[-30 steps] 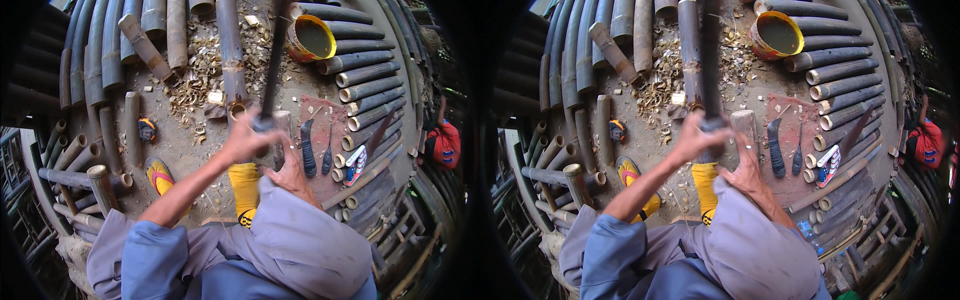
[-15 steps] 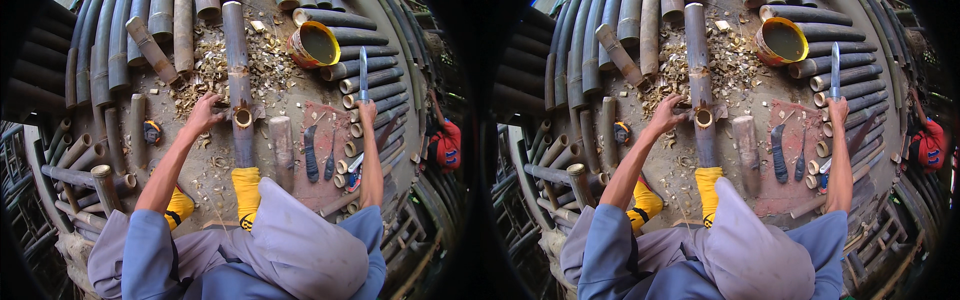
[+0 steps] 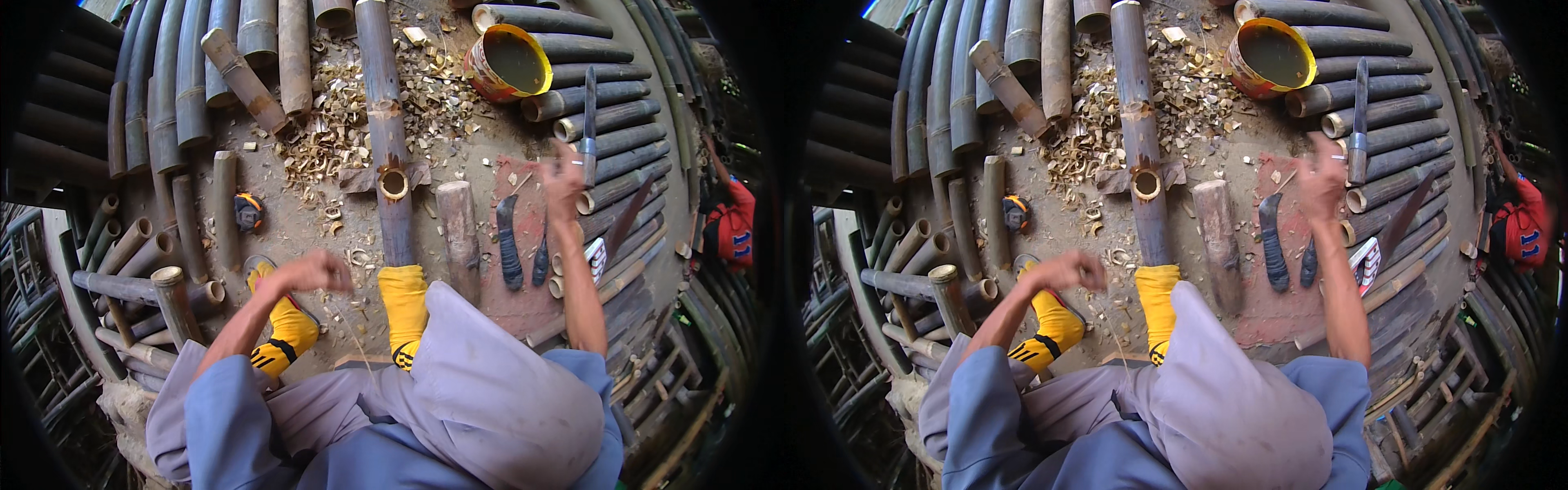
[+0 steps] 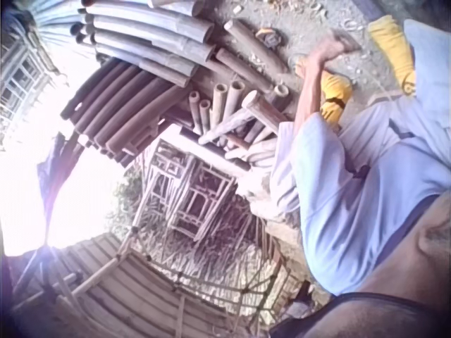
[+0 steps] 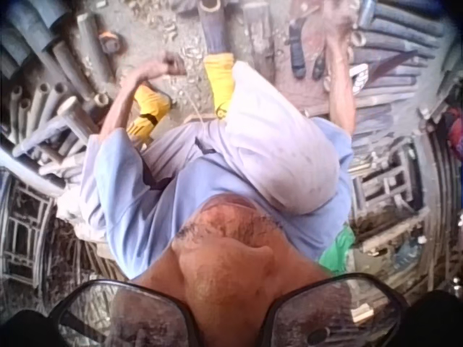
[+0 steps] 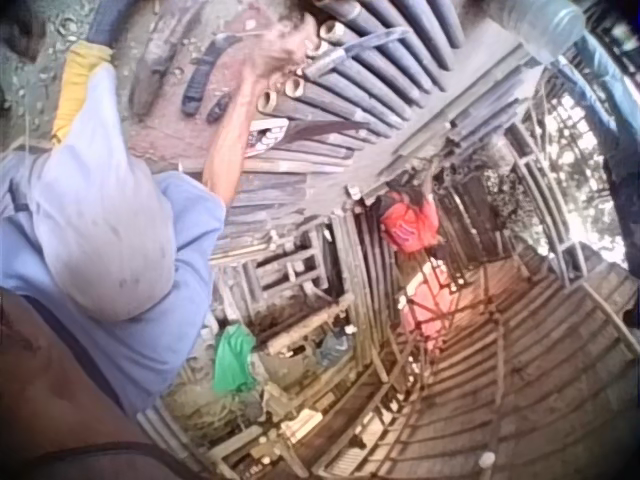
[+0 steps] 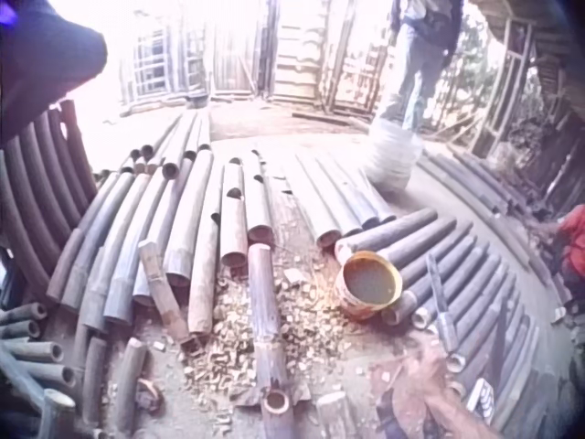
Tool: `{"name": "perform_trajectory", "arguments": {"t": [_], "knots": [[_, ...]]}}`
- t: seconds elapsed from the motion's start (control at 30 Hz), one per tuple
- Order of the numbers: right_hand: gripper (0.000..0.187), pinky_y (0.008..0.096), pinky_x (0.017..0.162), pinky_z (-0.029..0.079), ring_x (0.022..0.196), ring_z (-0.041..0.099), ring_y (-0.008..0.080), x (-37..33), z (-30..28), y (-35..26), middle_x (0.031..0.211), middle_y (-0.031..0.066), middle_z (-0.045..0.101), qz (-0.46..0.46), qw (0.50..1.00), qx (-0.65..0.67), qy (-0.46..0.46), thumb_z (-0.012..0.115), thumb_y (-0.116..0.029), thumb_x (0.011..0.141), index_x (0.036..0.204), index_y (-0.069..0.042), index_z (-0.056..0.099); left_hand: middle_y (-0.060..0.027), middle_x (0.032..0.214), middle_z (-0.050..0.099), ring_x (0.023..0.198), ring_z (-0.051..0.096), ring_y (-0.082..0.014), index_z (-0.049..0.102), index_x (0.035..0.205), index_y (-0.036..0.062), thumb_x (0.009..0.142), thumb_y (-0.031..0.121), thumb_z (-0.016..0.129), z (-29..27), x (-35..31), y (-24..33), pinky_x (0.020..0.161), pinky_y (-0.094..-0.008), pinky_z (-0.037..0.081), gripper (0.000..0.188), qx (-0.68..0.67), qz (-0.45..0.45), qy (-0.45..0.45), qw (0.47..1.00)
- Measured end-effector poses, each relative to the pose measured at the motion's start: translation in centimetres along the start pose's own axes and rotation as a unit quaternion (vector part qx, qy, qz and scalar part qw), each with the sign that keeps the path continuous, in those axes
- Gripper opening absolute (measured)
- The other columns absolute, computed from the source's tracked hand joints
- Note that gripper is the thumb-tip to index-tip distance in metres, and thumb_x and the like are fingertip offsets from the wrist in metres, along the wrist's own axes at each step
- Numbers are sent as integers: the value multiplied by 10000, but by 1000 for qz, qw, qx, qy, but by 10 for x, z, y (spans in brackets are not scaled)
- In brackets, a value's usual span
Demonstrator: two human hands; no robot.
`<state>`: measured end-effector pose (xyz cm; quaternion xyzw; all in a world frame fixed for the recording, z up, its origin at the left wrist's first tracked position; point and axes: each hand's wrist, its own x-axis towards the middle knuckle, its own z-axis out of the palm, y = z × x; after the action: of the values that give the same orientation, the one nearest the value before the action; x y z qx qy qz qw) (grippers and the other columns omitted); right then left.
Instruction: The person carves a hole into a bamboo stalk using a knife and a wooden mallet, then inserts a smaller bamboo piece into the hole.
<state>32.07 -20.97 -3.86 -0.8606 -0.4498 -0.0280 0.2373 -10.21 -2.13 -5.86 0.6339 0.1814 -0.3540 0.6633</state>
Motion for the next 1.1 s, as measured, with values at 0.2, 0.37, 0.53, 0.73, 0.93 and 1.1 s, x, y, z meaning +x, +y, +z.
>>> {"name": "perform_trajectory", "arguments": {"t": [0.2, 0.37, 0.53, 0.73, 0.93, 1.1], "knots": [[357, 374, 863, 488, 1032, 553, 297, -38, 74, -123, 993, 148, 623, -221, 950, 84, -202, 655, -48, 732, 1084, -64, 602, -115, 1255, 598, 1157, 561, -311, 735, 927, 147, 770, 238, 629, 120, -9, -47, 962, -428, 452, 210, 407, 41, -81, 909], [195, 392, 800, 509, 936, 581, 281, -27, 99, -110, 957, 106, 625, -269, 934, 89, -215, 662, -37, 757, 927, -50, 566, -79, 999, 695, 986, 643, -330, 708, 888, 108, 779, 234, 630, 117, -4, -79, 861, -462, 509, 184, 417, -35, -94, 903], [106, 384, 623, 529, 723, 620, 248, 47, 100, -99, 807, 126, 624, -184, 956, 150, -173, 644, -99, 835, 829, -45, 553, -129, 903, 709, 833, 675, -306, 742, 958, 116, 704, 334, 737, 5, -46, -43, 766, -390, 535, 334, 220, -33, -31, 975], [139, 385, 624, 517, 756, 617, 251, 176, 156, -95, 808, 154, 647, -94, 978, 113, -149, 657, -134, 830, 823, -12, 592, -66, 864, 709, 769, 648, -165, 714, 966, 22, 766, 290, 734, -140, -116, 13, 734, -314, 509, 336, 152, -92, 152, 972], [113, 428, 712, 526, 864, 605, 255, 202, 230, -93, 825, 169, 642, -84, 988, -2, -133, 609, -95, 810, 855, 8, 624, 26, 779, 614, 734, 529, -38, 687, 978, 9, 864, 260, 701, -145, -82, 54, 684, -207, 443, 276, -100, 76, 393, 911], [71, 420, 656, 553, 710, 594, 216, 190, 235, -97, 757, 125, 618, -29, 989, 101, -101, 592, -24, 779, 848, -6, 593, 3, 875, 627, 748, 542, -62, 616, 1176, 12, 895, 196, 660, -114, -15, 80, 692, -217, 451, 339, -141, 133, 412, 890]]}}
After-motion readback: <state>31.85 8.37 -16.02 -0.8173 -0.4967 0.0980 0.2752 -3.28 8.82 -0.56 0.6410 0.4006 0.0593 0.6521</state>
